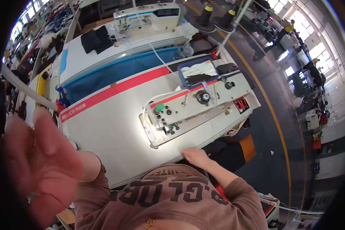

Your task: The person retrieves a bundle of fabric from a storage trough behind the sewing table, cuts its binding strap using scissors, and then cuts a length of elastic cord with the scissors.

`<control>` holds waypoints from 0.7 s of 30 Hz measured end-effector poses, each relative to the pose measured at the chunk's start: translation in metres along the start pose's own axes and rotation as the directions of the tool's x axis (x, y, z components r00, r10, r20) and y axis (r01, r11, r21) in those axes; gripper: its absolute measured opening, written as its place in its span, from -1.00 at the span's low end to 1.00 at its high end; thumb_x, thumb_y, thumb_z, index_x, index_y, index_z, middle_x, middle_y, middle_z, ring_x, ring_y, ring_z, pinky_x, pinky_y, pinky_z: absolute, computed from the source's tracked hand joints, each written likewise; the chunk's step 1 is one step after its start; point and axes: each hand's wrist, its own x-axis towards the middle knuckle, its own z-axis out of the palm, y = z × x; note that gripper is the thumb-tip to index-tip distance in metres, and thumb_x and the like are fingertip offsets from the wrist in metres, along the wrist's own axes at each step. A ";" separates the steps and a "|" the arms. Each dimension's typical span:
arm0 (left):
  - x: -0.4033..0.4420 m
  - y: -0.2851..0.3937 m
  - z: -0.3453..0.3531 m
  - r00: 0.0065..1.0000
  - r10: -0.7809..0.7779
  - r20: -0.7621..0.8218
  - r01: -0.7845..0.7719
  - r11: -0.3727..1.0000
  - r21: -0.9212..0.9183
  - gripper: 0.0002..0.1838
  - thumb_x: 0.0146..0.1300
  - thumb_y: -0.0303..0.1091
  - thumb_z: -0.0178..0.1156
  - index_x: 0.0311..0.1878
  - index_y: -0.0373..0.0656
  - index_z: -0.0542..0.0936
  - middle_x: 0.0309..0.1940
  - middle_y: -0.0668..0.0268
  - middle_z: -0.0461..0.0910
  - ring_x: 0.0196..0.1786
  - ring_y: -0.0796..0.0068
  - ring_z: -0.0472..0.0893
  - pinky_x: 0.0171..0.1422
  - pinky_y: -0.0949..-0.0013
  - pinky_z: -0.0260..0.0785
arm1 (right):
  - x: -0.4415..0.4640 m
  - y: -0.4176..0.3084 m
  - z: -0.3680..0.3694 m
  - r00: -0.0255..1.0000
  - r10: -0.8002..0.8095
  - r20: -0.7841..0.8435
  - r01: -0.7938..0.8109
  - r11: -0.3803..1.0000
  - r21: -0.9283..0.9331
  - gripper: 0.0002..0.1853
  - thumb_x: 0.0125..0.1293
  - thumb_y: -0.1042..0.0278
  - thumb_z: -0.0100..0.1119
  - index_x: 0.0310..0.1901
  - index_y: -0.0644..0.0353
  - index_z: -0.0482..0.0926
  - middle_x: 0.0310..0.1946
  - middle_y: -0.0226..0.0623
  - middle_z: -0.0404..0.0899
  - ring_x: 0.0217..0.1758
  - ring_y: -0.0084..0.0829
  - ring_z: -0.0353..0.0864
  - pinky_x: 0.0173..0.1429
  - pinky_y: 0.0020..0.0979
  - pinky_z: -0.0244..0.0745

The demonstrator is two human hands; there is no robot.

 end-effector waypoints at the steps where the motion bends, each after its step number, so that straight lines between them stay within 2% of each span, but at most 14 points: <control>1: -0.004 -0.002 -0.001 1.000 0.013 0.014 -0.013 1.000 -0.013 -0.67 0.22 0.06 0.11 0.00 0.21 0.48 -0.22 0.43 0.50 -0.09 0.33 0.29 -0.06 0.16 0.11 | -0.014 0.036 -0.001 1.000 -0.028 0.000 0.028 0.999 -0.020 -0.79 0.20 0.34 0.06 -0.13 0.07 0.56 -0.25 -0.24 0.62 -0.17 -0.21 0.61 -0.12 -0.27 0.53; 3: -0.007 -0.005 0.001 0.998 0.053 0.039 -0.052 0.998 -0.033 -0.64 0.20 0.06 0.15 0.02 0.22 0.49 -0.18 0.43 0.51 -0.07 0.34 0.29 -0.02 0.16 0.09 | -0.038 0.052 -0.046 0.971 0.240 0.002 -0.239 0.966 -0.098 -0.81 0.22 0.33 0.05 -0.16 0.05 0.60 -0.26 -0.25 0.63 -0.18 -0.22 0.62 -0.12 -0.26 0.54; 5: -0.011 -0.008 0.001 0.993 0.090 0.073 -0.087 0.995 -0.045 -0.60 0.17 0.07 0.19 0.05 0.22 0.50 -0.14 0.42 0.53 -0.05 0.35 0.29 0.01 0.17 0.07 | -0.058 0.086 -0.089 0.931 0.342 -0.126 -0.355 0.930 -0.099 -0.82 0.22 0.39 0.04 -0.21 0.14 0.62 -0.37 -0.23 0.65 -0.33 -0.28 0.66 -0.22 -0.30 0.57; 7: -0.030 -0.029 -0.009 0.996 -0.090 -0.016 0.092 0.972 0.215 -0.65 0.31 -0.09 0.04 0.04 -0.08 0.48 -0.25 0.34 0.53 -0.11 0.29 0.40 0.03 0.15 0.20 | -0.063 0.136 -0.130 0.816 0.488 -0.311 -0.425 0.870 0.250 -0.84 0.21 0.48 0.04 -0.25 0.24 0.62 -0.50 -0.27 0.64 -0.49 -0.45 0.64 -0.39 -0.42 0.54; 8: -0.047 -0.051 -0.017 0.987 -0.120 -0.109 0.149 0.936 0.317 -0.67 0.36 -0.17 -0.03 0.00 -0.23 0.46 -0.32 0.28 0.53 -0.17 0.29 0.46 0.02 0.19 0.27 | -0.058 0.154 -0.158 0.776 0.505 -0.379 -0.431 0.862 0.267 -0.84 0.23 0.47 0.04 -0.26 0.28 0.61 -0.53 -0.28 0.62 -0.52 -0.49 0.62 -0.43 -0.47 0.52; 9: -0.077 -0.069 -0.032 0.894 -0.291 -0.340 0.401 0.857 0.322 -0.68 0.36 -0.20 -0.03 -0.02 -0.25 0.48 -0.30 0.28 0.55 -0.15 0.34 0.48 0.05 0.26 0.27 | -0.050 0.173 -0.187 0.730 0.522 -0.441 -0.438 0.853 0.284 -0.84 0.25 0.46 0.03 -0.27 0.31 0.60 -0.56 -0.29 0.60 -0.54 -0.53 0.60 -0.47 -0.51 0.49; 10: -0.111 -0.086 -0.048 0.723 -0.415 -0.552 0.625 0.734 0.267 -0.70 0.36 -0.22 -0.02 -0.05 -0.27 0.50 -0.27 0.28 0.56 -0.13 0.40 0.49 0.08 0.33 0.27 | -0.041 0.200 -0.211 0.695 0.522 -0.495 -0.416 0.853 0.315 -0.83 0.28 0.42 0.03 -0.27 0.29 0.60 -0.57 -0.31 0.60 -0.55 -0.55 0.59 -0.48 -0.54 0.47; 12: -0.169 -0.107 -0.069 0.484 -0.570 -0.664 0.863 0.435 0.256 -0.73 0.32 -0.27 0.05 -0.11 -0.29 0.54 -0.26 0.30 0.58 -0.12 0.50 0.51 0.10 0.43 0.27 | -0.012 0.235 -0.253 0.657 0.488 -0.575 -0.371 0.873 0.318 -0.81 0.32 0.36 0.02 -0.26 0.26 0.60 -0.59 -0.35 0.58 -0.57 -0.59 0.56 -0.49 -0.57 0.45; 14: -0.242 -0.128 -0.074 0.385 -0.601 -0.700 0.915 0.148 0.376 -0.72 0.29 -0.28 0.08 -0.10 -0.32 0.54 -0.25 0.27 0.60 -0.10 0.47 0.52 0.12 0.42 0.27 | 0.027 0.258 -0.291 0.657 0.418 -0.628 -0.306 0.908 0.285 -0.81 0.31 0.36 0.02 -0.27 0.24 0.61 -0.62 -0.36 0.57 -0.58 -0.58 0.55 -0.46 -0.55 0.44; 15: -0.260 -0.128 -0.057 0.324 -0.591 -0.739 0.876 -0.107 0.470 -0.71 0.27 -0.32 0.06 -0.05 -0.32 0.54 -0.18 0.20 0.60 -0.03 0.37 0.53 0.15 0.37 0.28 | 0.050 0.266 -0.306 0.652 0.386 -0.653 -0.261 0.922 0.285 -0.82 0.28 0.38 0.02 -0.28 0.24 0.62 -0.66 -0.35 0.56 -0.59 -0.57 0.56 -0.43 -0.53 0.43; 16: -0.294 -0.132 -0.050 0.421 -0.577 -0.700 0.775 -0.172 0.608 -0.71 0.24 -0.36 0.07 -0.02 -0.30 0.53 -0.07 0.12 0.56 0.02 0.26 0.51 0.20 0.28 0.27 | 0.074 0.272 -0.321 0.673 0.367 -0.642 -0.266 0.930 0.253 -0.82 0.28 0.38 0.03 -0.28 0.23 0.62 -0.64 -0.35 0.57 -0.58 -0.56 0.57 -0.42 -0.52 0.44; 18: -0.294 -0.131 0.011 0.292 -0.553 -0.780 0.742 -0.384 0.550 -0.59 0.21 -0.33 0.09 0.12 -0.27 0.44 0.16 0.11 0.41 0.18 0.19 0.42 0.31 0.23 0.19 | 0.123 0.280 -0.346 0.705 0.364 -0.609 -0.272 0.931 0.242 -0.83 0.27 0.39 0.03 -0.27 0.23 0.62 -0.62 -0.34 0.59 -0.56 -0.54 0.58 -0.39 -0.51 0.46; 20: -0.414 -0.155 -0.022 0.217 -0.589 -0.779 0.974 0.077 0.213 -0.12 0.12 0.00 0.16 0.41 -0.13 -0.01 0.45 0.22 -0.05 0.45 0.30 0.06 0.49 0.36 -0.10 | 0.174 0.288 -0.359 0.730 0.378 -0.569 -0.273 0.925 0.264 -0.82 0.25 0.38 0.03 -0.27 0.21 0.62 -0.58 -0.31 0.61 -0.53 -0.53 0.60 -0.35 -0.50 0.48; 21: -0.415 -0.160 -0.044 0.216 -0.584 -0.782 0.974 0.077 0.211 -0.12 0.12 0.00 0.16 0.41 -0.13 -0.01 0.45 0.22 -0.05 0.45 0.30 0.06 0.49 0.36 -0.10 | 0.198 0.294 -0.364 0.744 0.378 -0.550 -0.275 0.925 0.263 -0.82 0.23 0.37 0.03 -0.27 0.19 0.63 -0.56 -0.30 0.62 -0.51 -0.52 0.62 -0.33 -0.49 0.50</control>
